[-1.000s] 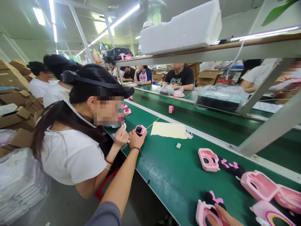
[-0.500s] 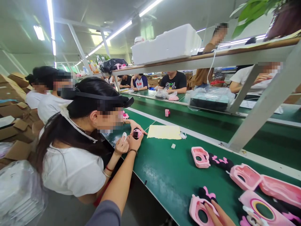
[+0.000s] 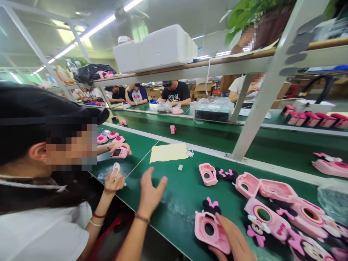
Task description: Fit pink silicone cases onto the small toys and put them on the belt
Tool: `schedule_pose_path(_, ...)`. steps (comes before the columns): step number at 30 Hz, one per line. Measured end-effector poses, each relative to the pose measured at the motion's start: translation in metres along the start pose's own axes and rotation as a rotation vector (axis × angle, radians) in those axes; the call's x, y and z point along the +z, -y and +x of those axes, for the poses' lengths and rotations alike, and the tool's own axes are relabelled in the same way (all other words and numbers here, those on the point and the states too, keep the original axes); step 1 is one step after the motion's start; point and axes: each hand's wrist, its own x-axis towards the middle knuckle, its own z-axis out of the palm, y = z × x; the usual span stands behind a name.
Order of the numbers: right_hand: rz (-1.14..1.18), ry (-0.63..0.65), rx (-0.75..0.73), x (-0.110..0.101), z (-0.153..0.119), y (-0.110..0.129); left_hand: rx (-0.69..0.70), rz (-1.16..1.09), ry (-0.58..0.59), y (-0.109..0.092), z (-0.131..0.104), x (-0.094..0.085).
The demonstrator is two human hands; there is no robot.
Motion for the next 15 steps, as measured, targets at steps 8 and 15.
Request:
schedule_pose_path(8, 0.121, 0.432, 0.011, -0.055, 0.092, 0.021, 0.331, -0.476, 0.649, -0.059, -0.051, 0.018)
schedule_pose_path(15, 0.097, 0.519, 0.005, -0.067, 0.232, -0.020, 0.247, -0.375, 0.452, 0.004, -0.074, 0.026)
